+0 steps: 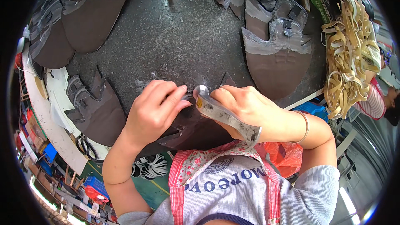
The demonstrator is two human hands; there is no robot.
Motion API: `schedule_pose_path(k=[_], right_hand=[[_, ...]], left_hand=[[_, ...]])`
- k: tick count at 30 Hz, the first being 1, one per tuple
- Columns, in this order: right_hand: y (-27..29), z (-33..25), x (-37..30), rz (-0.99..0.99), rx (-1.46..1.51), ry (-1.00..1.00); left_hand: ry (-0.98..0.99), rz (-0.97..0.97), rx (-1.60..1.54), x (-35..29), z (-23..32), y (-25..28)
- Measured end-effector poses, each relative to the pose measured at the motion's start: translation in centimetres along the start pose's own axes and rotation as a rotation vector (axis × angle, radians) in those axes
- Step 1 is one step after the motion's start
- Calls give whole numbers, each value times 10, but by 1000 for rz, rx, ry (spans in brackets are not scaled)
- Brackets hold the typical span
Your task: The person flattens and shapes shoe upper pieces by folding edges and tapping them with a metal hammer on a work surface, working through multiple pieces.
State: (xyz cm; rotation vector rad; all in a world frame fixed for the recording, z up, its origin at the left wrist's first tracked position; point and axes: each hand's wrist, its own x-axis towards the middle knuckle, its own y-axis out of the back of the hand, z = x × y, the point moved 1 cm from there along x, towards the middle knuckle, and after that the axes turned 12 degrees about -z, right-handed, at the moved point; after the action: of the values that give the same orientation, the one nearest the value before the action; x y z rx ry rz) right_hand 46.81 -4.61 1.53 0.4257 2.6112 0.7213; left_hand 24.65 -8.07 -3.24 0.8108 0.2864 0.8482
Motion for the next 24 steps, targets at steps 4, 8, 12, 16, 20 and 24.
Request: schedule_pose_path(k=[4, 8, 12, 16, 20, 24], right_hand=[[-1, 0, 0, 8, -8, -22], [-1, 1, 0, 4, -48, -23], [5, 1, 2, 37, -22, -19], [3, 0, 8, 4, 11, -23], [3, 0, 7, -85, -59, -75], [3, -2, 7, -81, -39, -72]], left_hand=[[5, 127, -136, -4, -4, -6], [-44, 111, 15, -7, 1, -10], [-125, 60, 214, -6, 7, -10], [-92, 23, 203, -7, 9, -8], [117, 108, 32, -12, 5, -4], [129, 169, -87, -18, -2, -4]])
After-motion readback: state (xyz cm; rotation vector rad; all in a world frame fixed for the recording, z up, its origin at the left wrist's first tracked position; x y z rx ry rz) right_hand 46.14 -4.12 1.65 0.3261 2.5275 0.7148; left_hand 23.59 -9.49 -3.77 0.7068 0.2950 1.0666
